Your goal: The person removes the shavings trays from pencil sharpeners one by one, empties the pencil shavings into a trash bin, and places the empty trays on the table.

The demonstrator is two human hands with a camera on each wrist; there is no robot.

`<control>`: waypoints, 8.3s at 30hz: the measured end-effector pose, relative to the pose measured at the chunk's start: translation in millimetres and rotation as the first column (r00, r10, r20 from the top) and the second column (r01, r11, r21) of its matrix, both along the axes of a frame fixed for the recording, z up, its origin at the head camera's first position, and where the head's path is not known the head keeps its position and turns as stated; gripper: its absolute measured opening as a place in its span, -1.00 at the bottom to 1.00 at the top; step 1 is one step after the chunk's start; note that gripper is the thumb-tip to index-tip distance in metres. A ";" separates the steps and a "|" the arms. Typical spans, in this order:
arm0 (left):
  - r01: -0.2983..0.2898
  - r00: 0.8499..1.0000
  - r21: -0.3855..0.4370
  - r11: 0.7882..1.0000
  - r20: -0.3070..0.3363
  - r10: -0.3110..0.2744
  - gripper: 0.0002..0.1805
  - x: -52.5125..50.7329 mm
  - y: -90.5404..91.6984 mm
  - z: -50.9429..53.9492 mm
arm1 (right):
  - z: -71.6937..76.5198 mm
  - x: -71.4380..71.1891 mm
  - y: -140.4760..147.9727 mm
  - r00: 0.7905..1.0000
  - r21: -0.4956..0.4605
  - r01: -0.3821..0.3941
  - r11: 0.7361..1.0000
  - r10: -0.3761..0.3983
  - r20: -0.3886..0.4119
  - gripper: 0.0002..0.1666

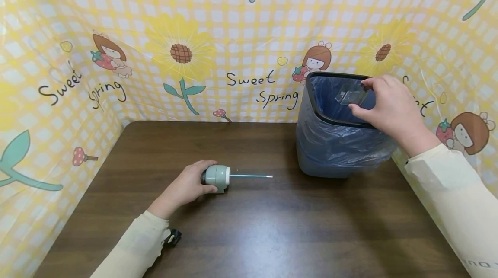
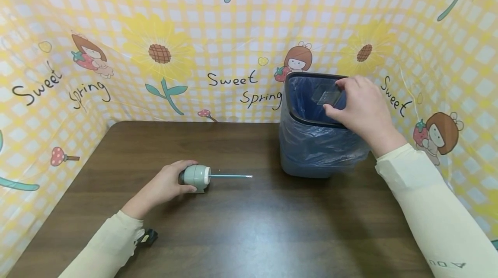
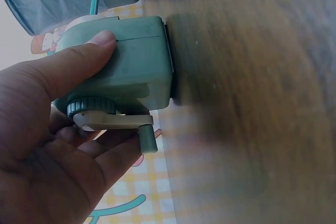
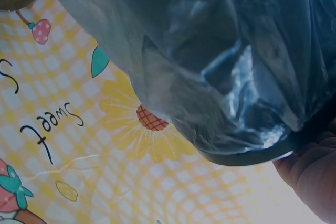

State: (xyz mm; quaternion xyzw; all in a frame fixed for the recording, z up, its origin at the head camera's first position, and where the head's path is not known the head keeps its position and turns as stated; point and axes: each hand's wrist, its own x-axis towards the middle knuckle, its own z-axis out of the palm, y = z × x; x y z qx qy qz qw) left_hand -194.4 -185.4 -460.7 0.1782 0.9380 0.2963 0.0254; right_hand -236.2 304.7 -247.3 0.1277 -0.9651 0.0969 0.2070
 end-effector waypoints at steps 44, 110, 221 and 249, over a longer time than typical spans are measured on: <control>-0.012 1.000 0.018 1.000 0.012 0.012 -0.19 3.4 -5.3 -7.9 | 4.4 -4.0 3.6 0.926 0.423 -0.161 0.892 0.284 -0.247 -0.15; -0.013 1.000 0.005 1.000 0.001 0.013 -0.17 -1.7 -0.9 -4.6 | 26.2 -10.8 7.0 0.837 0.707 -0.182 0.683 0.485 -0.253 -0.43; -0.028 1.000 -0.002 1.000 0.002 0.028 -0.18 -1.9 -1.1 -5.7 | 45.6 -19.7 7.8 0.789 0.881 -0.174 0.439 0.598 -0.142 -0.39; -0.017 1.000 -0.004 1.000 -0.023 0.017 -0.18 -3.2 -2.1 -7.7 | 43.8 -18.2 19.0 0.842 0.794 -0.164 0.586 0.502 -0.197 -0.36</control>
